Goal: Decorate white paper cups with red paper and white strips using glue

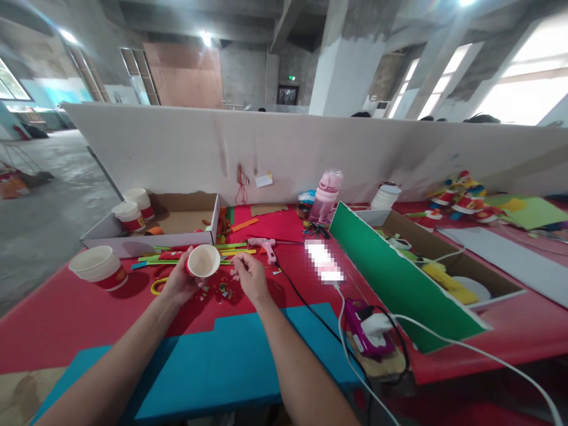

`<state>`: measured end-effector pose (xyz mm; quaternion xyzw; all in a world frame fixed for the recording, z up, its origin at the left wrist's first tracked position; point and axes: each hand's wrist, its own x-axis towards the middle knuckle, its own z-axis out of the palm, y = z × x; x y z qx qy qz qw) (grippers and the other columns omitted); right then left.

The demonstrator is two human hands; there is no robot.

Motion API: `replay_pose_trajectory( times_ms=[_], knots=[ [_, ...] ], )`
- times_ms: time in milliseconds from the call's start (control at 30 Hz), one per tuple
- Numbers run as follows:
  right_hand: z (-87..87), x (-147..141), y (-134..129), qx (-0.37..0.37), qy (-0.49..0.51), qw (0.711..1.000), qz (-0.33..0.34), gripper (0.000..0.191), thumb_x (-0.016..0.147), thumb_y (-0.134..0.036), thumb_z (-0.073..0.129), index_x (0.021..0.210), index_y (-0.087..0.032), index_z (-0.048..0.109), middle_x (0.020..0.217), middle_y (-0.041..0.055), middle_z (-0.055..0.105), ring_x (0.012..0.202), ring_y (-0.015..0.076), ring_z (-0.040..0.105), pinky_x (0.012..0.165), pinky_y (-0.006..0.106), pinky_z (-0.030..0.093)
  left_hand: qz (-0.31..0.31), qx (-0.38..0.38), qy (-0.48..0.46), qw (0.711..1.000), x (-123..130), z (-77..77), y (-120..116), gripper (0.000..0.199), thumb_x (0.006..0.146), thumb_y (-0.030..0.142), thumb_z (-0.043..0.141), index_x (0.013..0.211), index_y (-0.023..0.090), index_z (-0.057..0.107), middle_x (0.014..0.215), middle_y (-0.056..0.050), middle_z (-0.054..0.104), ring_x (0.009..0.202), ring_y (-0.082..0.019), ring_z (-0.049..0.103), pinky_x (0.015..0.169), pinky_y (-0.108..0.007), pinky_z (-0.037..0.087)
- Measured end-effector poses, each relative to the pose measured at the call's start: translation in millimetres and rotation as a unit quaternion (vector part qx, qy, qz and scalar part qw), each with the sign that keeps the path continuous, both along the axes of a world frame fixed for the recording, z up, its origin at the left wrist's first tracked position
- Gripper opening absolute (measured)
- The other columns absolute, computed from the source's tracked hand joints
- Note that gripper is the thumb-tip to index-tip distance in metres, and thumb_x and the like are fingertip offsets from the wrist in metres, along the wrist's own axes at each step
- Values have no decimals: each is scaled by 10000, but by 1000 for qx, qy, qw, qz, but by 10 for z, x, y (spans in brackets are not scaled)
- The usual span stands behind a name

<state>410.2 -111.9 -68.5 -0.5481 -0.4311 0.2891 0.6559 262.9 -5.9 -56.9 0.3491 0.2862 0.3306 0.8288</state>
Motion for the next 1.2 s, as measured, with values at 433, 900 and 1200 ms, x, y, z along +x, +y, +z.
replay_pose_trajectory(
  times_ms=[433, 900, 1200],
  knots=[
    [-19, -75, -13, -16, -97, 993, 68, 287, 882, -432, 471, 716, -199, 487, 558, -58, 440, 470, 87, 399, 464, 203, 306, -8, 54, 37, 998, 46, 26, -99, 308, 863, 462, 520, 810, 162, 566, 446, 29, 529, 313, -120, 472, 276, -201, 368],
    [-26, -125, 15, -27, 57, 997, 42, 276, 774, -464, 621, 778, -194, 566, 535, -70, 466, 399, 77, 411, 401, 204, 331, 72, 106, -93, 987, 33, 26, 14, 239, 850, 415, 564, 929, 191, 587, 819, -5, 644, 662, -127, 609, 573, -226, 520],
    [16, -131, -18, -85, 185, 965, 167, 500, 753, -648, 571, 728, -151, 613, 484, -68, 416, 377, 57, 364, 363, 185, 324, 113, 215, -33, 970, 26, 135, -188, 226, 743, 351, 683, 914, 226, 605, 840, -1, 603, 694, -121, 542, 610, -186, 464]
  ],
)
